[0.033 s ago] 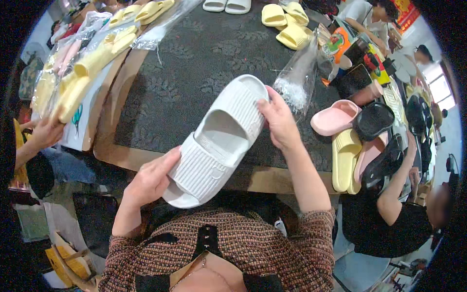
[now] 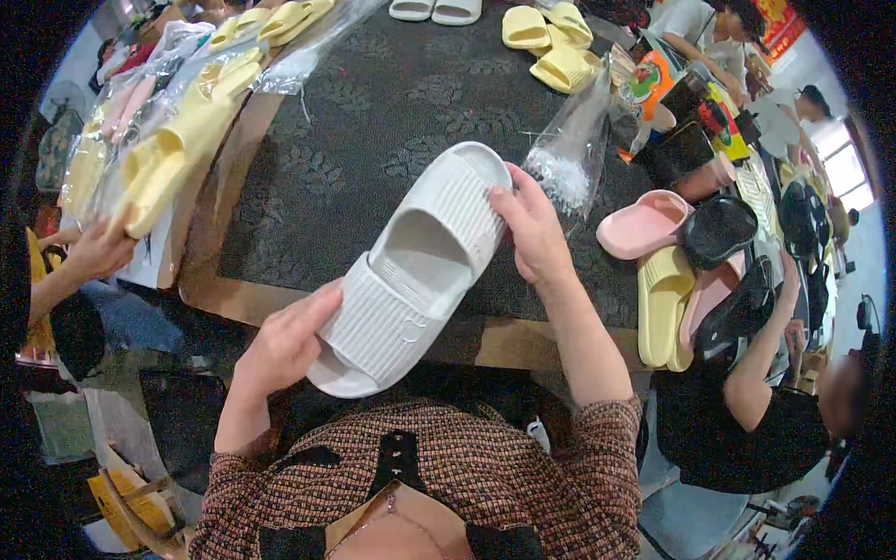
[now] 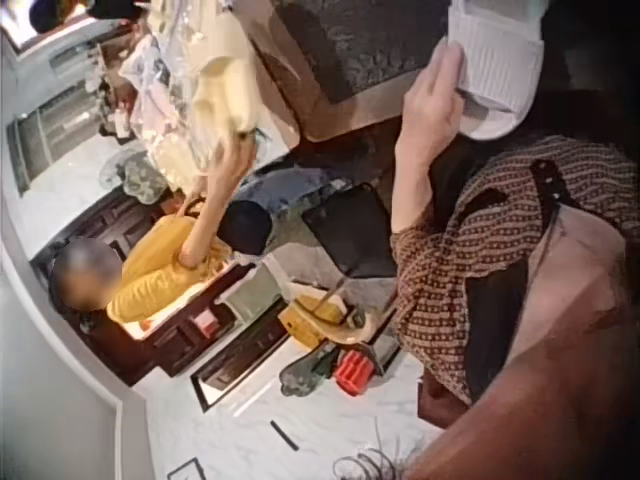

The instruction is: The person assembles plastic slide slippers by hand at a table. They pick up pairs of pink, white, and yellow slippers, insert small white plastic fasteners into the toe straps, and place the completed pairs aside. Other people are visible working on similar tasks in the background.

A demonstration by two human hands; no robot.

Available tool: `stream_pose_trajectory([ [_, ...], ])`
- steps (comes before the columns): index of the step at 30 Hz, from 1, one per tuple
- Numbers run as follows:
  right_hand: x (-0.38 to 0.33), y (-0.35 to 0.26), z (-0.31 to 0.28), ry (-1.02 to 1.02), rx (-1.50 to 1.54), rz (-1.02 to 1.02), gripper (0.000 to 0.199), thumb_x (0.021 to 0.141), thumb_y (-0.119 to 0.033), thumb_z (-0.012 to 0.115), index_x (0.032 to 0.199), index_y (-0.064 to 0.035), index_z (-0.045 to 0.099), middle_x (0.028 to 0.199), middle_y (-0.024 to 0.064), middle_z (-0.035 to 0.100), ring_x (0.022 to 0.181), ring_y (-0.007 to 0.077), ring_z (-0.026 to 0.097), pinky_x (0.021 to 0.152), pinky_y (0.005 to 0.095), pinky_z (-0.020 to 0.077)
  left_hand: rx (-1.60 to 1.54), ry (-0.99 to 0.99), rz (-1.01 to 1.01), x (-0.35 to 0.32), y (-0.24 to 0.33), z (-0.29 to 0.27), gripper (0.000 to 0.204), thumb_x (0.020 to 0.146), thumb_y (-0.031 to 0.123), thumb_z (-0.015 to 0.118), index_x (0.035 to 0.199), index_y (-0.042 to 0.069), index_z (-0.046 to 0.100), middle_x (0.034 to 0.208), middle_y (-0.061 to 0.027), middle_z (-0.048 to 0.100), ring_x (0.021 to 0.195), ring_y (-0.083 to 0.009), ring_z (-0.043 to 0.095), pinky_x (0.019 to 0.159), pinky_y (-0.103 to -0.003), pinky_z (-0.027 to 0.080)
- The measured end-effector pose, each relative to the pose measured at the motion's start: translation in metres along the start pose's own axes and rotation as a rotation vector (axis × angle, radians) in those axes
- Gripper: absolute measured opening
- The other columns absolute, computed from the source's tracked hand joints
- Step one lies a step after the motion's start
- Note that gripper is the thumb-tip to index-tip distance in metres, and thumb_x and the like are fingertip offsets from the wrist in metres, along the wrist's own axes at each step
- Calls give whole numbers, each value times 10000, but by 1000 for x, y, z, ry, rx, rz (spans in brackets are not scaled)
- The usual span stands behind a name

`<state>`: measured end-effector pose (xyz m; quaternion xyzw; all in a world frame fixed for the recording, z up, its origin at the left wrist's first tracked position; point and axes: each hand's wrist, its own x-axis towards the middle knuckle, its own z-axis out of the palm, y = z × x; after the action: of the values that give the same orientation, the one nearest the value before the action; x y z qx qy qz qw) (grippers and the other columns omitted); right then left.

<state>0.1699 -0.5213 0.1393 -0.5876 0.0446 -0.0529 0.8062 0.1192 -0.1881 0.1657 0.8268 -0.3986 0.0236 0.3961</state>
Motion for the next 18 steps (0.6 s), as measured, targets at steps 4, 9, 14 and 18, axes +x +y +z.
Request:
stream_pose_trajectory([
  [4,1,2,3,130,220,61,356,929,-112,541,1249,31,479,1101,97,621,964,157,615,844,302,508,-324,168,-371,-15,0,-4,527,821,-41,538,1337,-22,437,1243,-179,575,992,-266,635,852,-336,513],
  [9,2,7,-1,240,186,-32,247,964,-151,470,1133,19,531,1044,99,623,917,176,624,811,320,519,-931,366,-513,-37,-10,27,716,869,246,666,1428,-2,294,1282,-147,531,1103,-190,539,942,-321,432],
  [14,2,1,10,373,186,-34,268,976,-181,431,1117,17,543,1037,114,619,924,191,621,805,337,514,-1091,270,-395,-39,15,53,491,950,171,528,1335,-44,313,1215,-148,521,1086,-215,563,923,-347,472],
  [18,6,17,6,349,288,0,233,965,-142,436,1102,23,526,1029,109,608,933,187,606,808,332,505,-946,468,-469,-22,12,47,289,978,86,397,1227,-59,377,1105,-178,582,888,-226,649,786,-335,544],
])
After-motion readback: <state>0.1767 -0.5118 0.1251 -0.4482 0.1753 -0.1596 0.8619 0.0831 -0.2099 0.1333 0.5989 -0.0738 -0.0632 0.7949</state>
